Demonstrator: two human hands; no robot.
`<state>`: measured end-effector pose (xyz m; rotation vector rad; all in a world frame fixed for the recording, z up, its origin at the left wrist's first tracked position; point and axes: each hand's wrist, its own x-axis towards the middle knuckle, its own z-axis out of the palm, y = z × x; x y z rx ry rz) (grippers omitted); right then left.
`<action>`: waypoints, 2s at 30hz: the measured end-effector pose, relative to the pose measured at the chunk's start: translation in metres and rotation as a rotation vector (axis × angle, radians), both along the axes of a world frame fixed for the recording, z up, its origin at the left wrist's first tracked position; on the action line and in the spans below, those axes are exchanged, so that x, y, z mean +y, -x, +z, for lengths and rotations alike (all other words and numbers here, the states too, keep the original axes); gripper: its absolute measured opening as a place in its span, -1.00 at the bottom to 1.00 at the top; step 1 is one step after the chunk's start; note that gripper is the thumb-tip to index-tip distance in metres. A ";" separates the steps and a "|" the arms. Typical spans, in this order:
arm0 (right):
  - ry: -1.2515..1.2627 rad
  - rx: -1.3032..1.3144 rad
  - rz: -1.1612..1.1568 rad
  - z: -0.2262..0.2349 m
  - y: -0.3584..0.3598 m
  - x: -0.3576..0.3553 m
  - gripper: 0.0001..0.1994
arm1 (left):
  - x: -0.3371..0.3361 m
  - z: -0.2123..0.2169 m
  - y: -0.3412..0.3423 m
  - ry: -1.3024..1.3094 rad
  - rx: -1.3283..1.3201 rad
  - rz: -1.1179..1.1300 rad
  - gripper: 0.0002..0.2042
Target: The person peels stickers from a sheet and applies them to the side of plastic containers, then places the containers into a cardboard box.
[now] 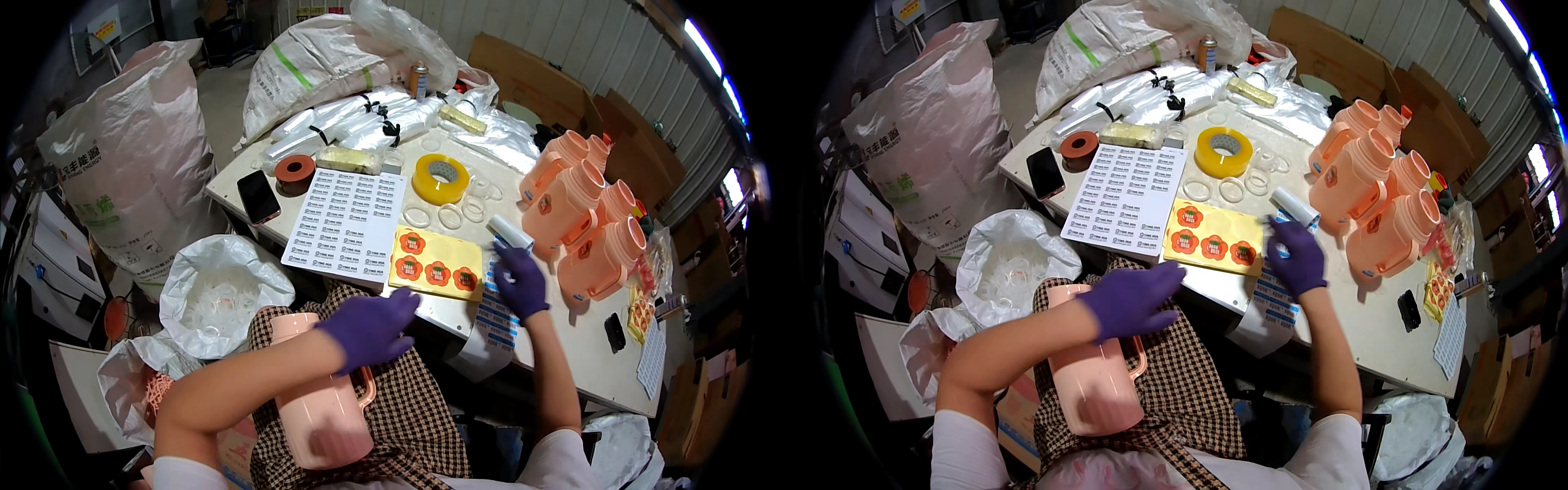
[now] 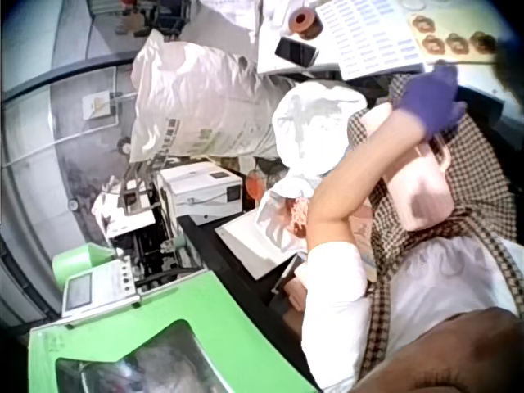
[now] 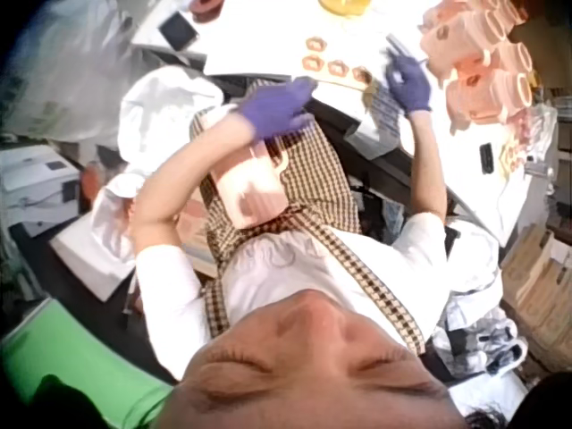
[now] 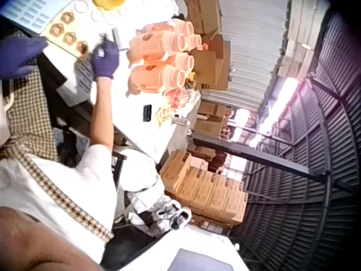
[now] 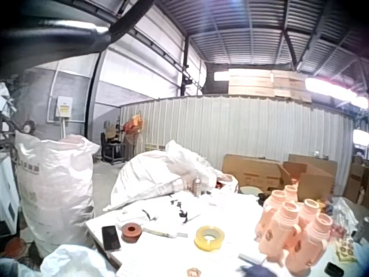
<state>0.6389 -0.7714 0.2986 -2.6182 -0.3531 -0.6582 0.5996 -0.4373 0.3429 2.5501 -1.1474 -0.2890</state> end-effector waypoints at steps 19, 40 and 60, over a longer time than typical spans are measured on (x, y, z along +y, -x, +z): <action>0.388 0.701 0.102 -0.029 -0.092 0.091 -0.53 | -0.062 -0.039 -0.075 -0.319 0.202 0.037 -0.50; 0.136 -0.100 0.640 -0.009 0.164 0.194 -0.47 | 0.181 -0.047 0.151 1.265 0.374 1.147 -0.64; -0.167 1.021 1.058 0.039 0.149 0.140 -0.43 | 0.123 -0.048 0.099 0.502 -0.125 0.612 -0.33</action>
